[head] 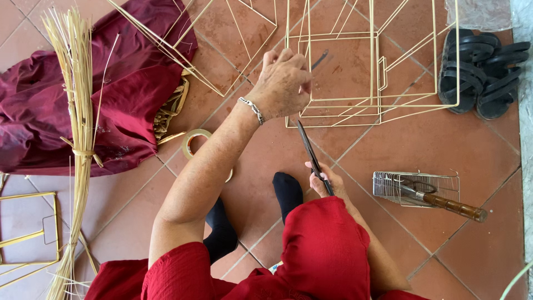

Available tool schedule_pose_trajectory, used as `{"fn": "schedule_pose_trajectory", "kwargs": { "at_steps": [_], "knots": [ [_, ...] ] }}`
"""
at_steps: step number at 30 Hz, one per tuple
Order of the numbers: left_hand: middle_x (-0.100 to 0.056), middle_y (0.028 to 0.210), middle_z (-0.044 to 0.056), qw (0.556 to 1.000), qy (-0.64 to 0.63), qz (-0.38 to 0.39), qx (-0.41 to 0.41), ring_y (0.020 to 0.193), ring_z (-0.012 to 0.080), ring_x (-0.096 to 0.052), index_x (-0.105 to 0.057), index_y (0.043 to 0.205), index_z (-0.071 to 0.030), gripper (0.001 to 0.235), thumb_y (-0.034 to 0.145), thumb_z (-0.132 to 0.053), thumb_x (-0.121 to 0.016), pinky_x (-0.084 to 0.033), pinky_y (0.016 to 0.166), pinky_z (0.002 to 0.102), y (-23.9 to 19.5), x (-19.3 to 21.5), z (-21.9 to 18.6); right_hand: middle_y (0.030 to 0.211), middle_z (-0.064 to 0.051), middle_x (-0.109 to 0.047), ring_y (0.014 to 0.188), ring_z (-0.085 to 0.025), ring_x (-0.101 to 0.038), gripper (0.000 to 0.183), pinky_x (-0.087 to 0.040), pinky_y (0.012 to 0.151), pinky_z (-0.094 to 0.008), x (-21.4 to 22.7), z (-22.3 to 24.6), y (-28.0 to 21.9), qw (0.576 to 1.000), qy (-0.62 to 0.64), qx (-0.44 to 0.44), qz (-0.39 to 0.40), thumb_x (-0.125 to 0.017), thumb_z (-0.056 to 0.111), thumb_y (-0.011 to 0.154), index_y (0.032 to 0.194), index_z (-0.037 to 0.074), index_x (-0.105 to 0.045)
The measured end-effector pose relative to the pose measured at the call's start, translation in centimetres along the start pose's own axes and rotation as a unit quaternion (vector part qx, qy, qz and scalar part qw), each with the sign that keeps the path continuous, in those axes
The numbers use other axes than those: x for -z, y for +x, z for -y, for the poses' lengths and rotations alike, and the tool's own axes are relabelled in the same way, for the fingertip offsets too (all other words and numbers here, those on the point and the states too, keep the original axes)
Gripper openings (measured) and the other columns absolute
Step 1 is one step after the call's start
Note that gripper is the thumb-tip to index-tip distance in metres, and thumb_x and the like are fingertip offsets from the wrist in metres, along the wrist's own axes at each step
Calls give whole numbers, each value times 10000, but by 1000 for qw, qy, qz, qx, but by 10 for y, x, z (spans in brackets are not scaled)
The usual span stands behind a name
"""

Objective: The person sits on the floor and uses shears to cut and trim thin bamboo sticks while assembling a rectangular bamboo frame. They repeatedly insert sticks into the frame, measure alignment, and trim excess length to fit the structure.

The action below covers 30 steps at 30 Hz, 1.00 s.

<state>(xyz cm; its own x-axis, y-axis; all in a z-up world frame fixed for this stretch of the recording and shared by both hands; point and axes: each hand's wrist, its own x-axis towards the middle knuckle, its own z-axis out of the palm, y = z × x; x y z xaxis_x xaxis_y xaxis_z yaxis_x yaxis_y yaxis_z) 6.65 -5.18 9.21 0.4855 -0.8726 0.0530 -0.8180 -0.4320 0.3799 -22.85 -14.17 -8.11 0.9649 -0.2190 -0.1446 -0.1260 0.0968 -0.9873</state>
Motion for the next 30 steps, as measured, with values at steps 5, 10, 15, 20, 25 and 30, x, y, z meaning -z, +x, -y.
{"fn": "schedule_pose_trajectory", "kwargs": {
  "at_steps": [5,10,15,20,25,30],
  "knots": [
    [-613,961,55,988,153,-9,16,1046,237,-488,-768,759,-129,231,860,-329,-714,-330,935,437,-1,-2,-8,843,17,-609,777,-73,-584,583,-513,716,-230,-3,9,3,999,-33,22,9,-643,457,995,1378,21,-597],
    [-637,905,54,982,184,46,1,976,247,-554,-765,742,-129,107,741,-217,-705,-368,865,419,16,-12,-18,819,15,-609,750,-73,-572,591,-483,686,-228,-10,6,3,999,-41,13,11,-638,478,988,1387,45,-596],
    [-691,826,89,989,-119,-68,47,773,279,-693,-720,859,-42,196,984,-156,-622,-547,761,439,-8,-8,6,842,11,-598,719,-56,-536,606,-430,642,-212,-12,21,4,999,-4,38,37,-625,511,1011,1393,42,-592],
    [-720,835,81,918,-318,-213,108,774,226,-734,-660,979,0,107,1017,-95,-626,-611,718,351,-58,-27,8,838,7,-564,626,-38,-419,750,-340,537,-210,-14,56,6,986,128,-41,101,-587,610,965,1427,22,-539],
    [-726,1061,105,728,-616,-270,134,982,190,-735,-629,1125,9,180,1092,-134,-525,-635,919,357,-88,-58,-1,811,-2,-553,596,-43,-401,804,-322,511,-210,-17,74,17,985,121,-63,106,-508,678,961,1406,10,-538],
    [-691,1230,133,628,-708,-288,146,1140,218,-706,-605,1117,0,188,1085,-167,-525,-579,1056,392,-109,-80,-11,784,-8,-554,584,-50,-416,823,-328,496,-214,-14,75,16,986,103,-79,108,-481,695,955,1375,-9,-555]
  ]
}}
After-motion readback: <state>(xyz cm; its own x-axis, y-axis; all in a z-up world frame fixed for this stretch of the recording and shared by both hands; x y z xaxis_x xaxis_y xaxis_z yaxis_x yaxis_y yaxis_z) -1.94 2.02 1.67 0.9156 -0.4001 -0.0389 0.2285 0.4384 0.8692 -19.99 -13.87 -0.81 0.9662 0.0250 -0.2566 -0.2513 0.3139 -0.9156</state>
